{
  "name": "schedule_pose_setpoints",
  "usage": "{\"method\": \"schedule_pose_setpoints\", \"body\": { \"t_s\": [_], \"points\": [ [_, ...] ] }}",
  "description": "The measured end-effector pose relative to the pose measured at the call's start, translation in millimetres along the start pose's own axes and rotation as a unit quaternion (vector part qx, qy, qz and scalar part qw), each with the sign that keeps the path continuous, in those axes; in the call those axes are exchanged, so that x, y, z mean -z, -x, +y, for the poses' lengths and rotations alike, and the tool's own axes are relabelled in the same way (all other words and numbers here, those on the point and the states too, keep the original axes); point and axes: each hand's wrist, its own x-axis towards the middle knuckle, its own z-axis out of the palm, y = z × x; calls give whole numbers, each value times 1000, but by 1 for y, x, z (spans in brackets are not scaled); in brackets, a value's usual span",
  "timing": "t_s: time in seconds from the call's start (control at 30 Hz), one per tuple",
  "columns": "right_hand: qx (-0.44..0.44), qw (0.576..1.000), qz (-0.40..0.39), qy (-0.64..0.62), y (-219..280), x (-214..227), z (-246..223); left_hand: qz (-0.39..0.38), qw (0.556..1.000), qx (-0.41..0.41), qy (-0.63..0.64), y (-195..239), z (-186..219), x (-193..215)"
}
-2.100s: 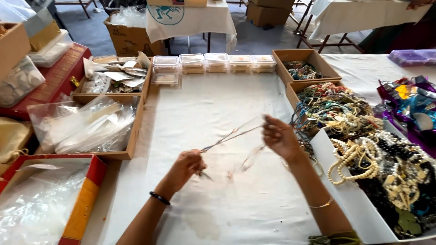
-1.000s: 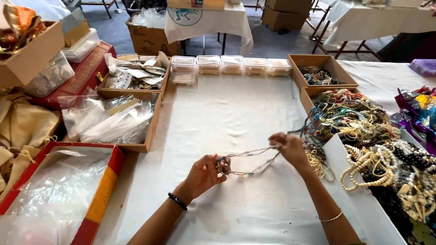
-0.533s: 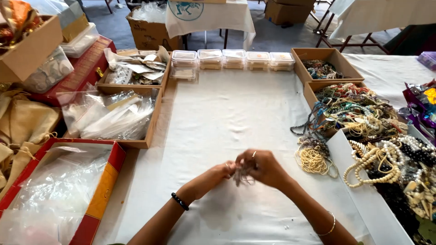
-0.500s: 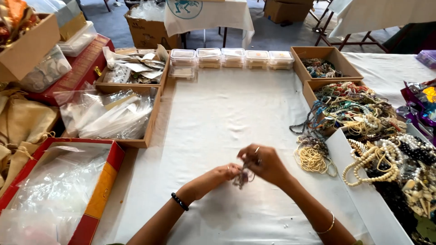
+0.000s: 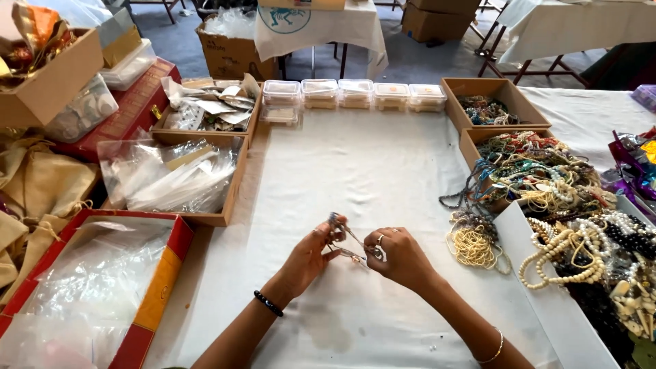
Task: Sorting and packing necklaces and beads into small plastic bags and pouches.
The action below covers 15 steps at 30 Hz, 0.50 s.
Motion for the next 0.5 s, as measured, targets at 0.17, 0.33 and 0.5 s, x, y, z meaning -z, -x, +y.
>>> {"method": "schedule_pose_setpoints", "body": {
  "t_s": [0.17, 0.33, 0.5],
  "points": [
    [-97, 977, -50, -184, 1, 13, -16, -133, 983, 100, -75, 6, -4, -12],
    [-45, 983, -30, -177, 4, 23, -19, -172, 971, 130, -104, 7, -8, -11],
    [-36, 967, -5, -252, 4, 16, -2, -218, 956, 151, -127, 0, -35, 8]
  ]
}}
